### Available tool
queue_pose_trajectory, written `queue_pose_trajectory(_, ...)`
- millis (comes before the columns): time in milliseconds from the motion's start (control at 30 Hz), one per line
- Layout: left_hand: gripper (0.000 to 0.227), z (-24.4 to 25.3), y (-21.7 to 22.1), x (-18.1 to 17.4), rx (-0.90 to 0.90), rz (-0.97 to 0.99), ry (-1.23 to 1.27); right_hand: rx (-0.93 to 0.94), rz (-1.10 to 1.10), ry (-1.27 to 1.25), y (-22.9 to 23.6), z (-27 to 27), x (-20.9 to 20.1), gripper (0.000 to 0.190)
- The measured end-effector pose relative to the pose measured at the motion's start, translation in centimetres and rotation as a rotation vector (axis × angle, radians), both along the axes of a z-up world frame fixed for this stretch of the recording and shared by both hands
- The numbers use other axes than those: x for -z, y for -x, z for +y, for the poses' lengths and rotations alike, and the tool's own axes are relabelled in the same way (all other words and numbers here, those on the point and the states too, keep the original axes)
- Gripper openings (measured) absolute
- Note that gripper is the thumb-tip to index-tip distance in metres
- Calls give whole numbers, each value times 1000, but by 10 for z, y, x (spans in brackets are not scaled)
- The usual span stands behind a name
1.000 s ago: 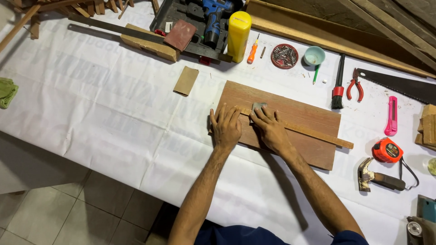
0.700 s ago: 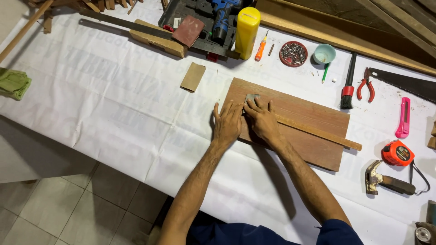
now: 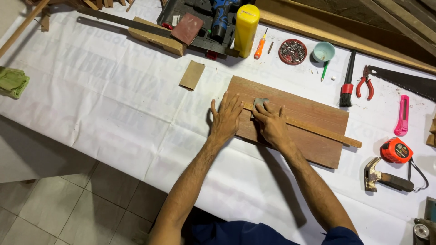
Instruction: Sanding and measuring small wooden strips on a workbench.
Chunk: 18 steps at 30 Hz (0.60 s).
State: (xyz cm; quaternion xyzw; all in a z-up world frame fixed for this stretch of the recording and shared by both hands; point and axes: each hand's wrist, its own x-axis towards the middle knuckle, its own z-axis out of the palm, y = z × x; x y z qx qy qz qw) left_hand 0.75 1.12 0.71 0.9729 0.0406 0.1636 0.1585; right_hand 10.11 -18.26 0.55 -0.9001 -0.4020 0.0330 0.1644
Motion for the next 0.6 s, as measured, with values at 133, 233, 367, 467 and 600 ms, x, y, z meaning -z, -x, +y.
queue_pose_trajectory(133, 34, 3, -8, -7, 34, -59, 92, 27, 97, -6, 3, 36, -29, 37)
queue_pose_trajectory(233, 32, 3, -12, -5, 5, -41, 52, 6, 53, 12, 1, 39, -31, 36)
queue_pose_trajectory(367, 28, 6, -17, -7, 15, -24, 15, 5, 113, 6, 7, 20, -56, 48)
queue_pose_trajectory(467, 31, 6, -15, 5, 19, -33, 2, 54, 111, 118, 5, -4, -45, 46)
queue_pose_trajectory(600, 30, 8, -18, 13, 34, -85, 61, 97, 87, 145, 3, -26, -33, 48)
